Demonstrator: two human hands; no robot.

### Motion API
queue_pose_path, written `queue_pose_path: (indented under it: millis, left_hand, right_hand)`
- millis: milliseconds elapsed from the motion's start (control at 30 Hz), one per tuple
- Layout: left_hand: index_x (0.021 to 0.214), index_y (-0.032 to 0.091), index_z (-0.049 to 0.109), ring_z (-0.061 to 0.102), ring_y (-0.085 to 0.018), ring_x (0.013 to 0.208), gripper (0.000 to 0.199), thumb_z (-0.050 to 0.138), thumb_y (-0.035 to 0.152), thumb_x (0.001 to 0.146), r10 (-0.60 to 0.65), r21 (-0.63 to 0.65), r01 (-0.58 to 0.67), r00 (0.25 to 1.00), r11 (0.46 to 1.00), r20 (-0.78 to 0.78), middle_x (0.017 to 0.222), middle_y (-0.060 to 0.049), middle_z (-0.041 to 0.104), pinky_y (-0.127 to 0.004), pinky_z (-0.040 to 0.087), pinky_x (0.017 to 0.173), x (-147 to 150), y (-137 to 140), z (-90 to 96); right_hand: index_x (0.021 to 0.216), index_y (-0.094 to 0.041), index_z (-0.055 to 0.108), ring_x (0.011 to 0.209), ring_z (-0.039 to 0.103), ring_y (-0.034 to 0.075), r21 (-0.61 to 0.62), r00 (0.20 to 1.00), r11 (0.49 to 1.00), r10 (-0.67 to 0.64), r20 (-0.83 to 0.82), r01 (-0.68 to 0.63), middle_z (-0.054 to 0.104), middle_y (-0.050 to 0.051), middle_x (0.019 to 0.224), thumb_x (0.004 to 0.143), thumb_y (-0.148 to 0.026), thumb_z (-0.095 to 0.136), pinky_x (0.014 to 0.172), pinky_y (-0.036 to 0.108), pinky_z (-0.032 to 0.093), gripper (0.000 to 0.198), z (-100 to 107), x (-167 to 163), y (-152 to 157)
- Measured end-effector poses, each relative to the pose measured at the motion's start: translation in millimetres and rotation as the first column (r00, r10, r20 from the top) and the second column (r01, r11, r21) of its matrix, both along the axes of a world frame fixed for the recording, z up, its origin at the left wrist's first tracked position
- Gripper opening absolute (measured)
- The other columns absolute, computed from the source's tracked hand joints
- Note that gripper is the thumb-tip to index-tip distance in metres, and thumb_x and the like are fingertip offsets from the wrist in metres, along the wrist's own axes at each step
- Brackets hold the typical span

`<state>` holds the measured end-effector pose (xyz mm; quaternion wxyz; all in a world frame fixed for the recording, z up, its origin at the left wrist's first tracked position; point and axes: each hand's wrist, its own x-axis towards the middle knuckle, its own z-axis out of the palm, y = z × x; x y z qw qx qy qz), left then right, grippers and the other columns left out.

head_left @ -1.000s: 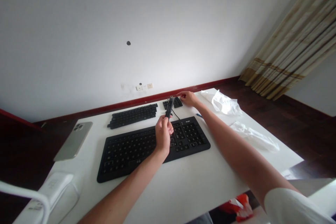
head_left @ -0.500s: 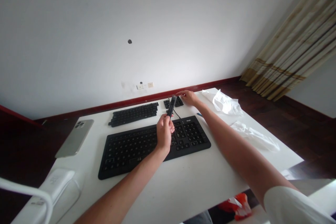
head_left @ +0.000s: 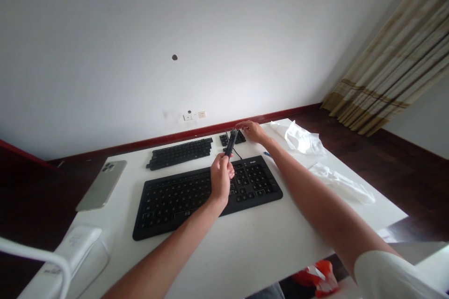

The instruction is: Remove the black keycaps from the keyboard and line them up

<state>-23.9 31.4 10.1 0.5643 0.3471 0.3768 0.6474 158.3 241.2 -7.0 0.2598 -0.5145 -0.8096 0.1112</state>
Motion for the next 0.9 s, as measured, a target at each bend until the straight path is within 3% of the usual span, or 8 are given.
queue_pose_path:
  millis: [233, 333, 500, 633, 767, 900]
  left_hand:
    - [0.093, 0.017, 0.061, 0.027, -0.010, 0.052, 0.022, 0.059, 0.039, 0.094, -0.016, 0.007, 0.016, 1.000, 1.000, 0.000, 0.059, 0.008, 0.031, -0.023, 0.026, 0.050, -0.6, 0.5, -1.0]
    - [0.093, 0.017, 0.061, 0.027, -0.010, 0.053, 0.022, 0.058, 0.038, 0.095, -0.020, 0.001, 0.020, 1.000, 1.000, -0.004, 0.060, 0.008, 0.032, -0.023, 0.026, 0.050, -0.7, 0.2, -1.4]
    - [0.094, 0.016, 0.061, 0.027, -0.010, 0.053, 0.021, 0.056, 0.036, 0.096, -0.019, 0.001, 0.019, 1.000, 1.000, -0.024, 0.060, 0.007, 0.031, -0.022, 0.025, 0.050, -0.6, -0.5, -2.1]
    - [0.094, 0.016, 0.061, 0.028, -0.010, 0.054, 0.021, 0.057, 0.037, 0.095, -0.021, 0.006, 0.022, 0.999, 1.000, -0.032, 0.061, 0.007, 0.032, -0.022, 0.025, 0.050, -0.5, -0.4, -2.1]
    - [0.093, 0.017, 0.060, 0.028, -0.010, 0.053, 0.023, 0.059, 0.039, 0.094, -0.017, 0.006, 0.017, 0.999, 1.000, -0.035, 0.061, 0.007, 0.032, -0.021, 0.025, 0.049, -0.6, -0.2, -1.6]
    - [0.094, 0.017, 0.060, 0.028, -0.010, 0.053, 0.024, 0.059, 0.040, 0.096, -0.023, 0.007, 0.023, 0.999, 1.000, -0.039, 0.061, 0.007, 0.031, -0.021, 0.025, 0.049, -0.7, -0.4, -1.5]
  right_hand:
    - [0.088, -0.018, 0.080, 0.082, 0.070, 0.022, -0.085, 0.991, 0.989, -0.120, 0.062, 0.125, 0.079, 0.008, 0.088, 0.084, -0.013, 0.055, 0.081, 0.030, 0.051, 0.026, 10.7, 5.6, -1.5]
    - [0.081, -0.022, 0.080, 0.073, 0.069, 0.020, -0.231, 0.990, 0.970, -0.047, 0.134, 0.077, 0.076, 0.004, 0.078, 0.080, -0.020, 0.065, 0.073, 0.030, 0.052, 0.015, 25.8, 15.8, -2.9]
    - [0.069, -0.024, 0.079, 0.056, 0.064, 0.017, -0.535, 0.962, 0.845, 0.149, 0.228, -0.004, 0.068, 0.001, 0.061, 0.072, -0.030, 0.082, 0.062, 0.031, 0.053, 0.007, 48.6, 30.1, -5.6]
    - [0.080, -0.026, 0.083, 0.066, 0.067, 0.020, -0.578, 0.926, 0.816, 0.198, 0.322, 0.027, 0.070, 0.002, 0.068, 0.075, -0.043, 0.082, 0.068, 0.034, 0.053, 0.018, 52.3, 26.8, -7.0]
    - [0.096, -0.025, 0.083, 0.087, 0.070, 0.023, -0.642, 0.914, 0.766, 0.275, 0.298, -0.022, 0.078, 0.006, 0.094, 0.077, -0.050, 0.079, 0.075, 0.033, 0.052, 0.032, 53.9, 22.9, -5.9]
    - [0.097, -0.021, 0.082, 0.086, 0.067, 0.023, -0.663, 0.903, 0.749, 0.269, 0.333, 0.021, 0.076, 0.007, 0.095, 0.076, -0.048, 0.080, 0.074, 0.034, 0.050, 0.035, 62.9, 26.2, -8.3]
